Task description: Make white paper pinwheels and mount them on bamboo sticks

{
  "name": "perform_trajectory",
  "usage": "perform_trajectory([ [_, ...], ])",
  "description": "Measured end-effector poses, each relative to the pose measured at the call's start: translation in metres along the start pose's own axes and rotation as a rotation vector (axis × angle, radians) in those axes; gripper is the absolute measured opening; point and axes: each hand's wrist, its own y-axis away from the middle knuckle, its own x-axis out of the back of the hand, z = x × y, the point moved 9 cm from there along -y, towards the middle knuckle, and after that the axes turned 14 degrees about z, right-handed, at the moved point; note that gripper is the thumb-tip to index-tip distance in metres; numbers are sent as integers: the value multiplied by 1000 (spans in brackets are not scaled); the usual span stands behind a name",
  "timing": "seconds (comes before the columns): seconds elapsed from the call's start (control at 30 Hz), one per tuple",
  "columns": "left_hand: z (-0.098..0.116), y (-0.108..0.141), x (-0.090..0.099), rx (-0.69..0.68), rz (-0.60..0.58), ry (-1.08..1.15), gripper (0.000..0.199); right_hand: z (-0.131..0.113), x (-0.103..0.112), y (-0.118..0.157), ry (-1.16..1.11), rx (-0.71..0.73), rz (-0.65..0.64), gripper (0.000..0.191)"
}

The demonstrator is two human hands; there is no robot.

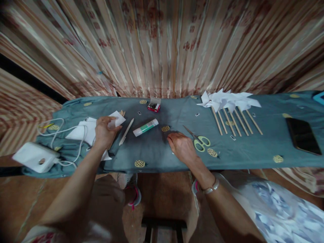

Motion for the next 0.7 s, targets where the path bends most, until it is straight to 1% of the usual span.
perform_trajectory([
  [0.13, -8, 1, -10, 13, -47, -8, 30, 0, 0, -2, 11, -6, -3, 20],
  [0.43, -15, -2, -4, 65, -41, 19, 23, 3, -1, -1, 10, -30, -21, 21],
  [0.6, -25, -5, 1, 140, 12, 38, 24, 4, -3, 0, 10, -41, -29, 21],
  [0.67, -23, -9, 8, 166, 52, 73, 21, 4, -2, 0, 4, -35, -23, 21],
  [0.7, -18, -12, 13, 166, 80, 102, 19, 4, -2, -1, 1, -32, -19, 21],
])
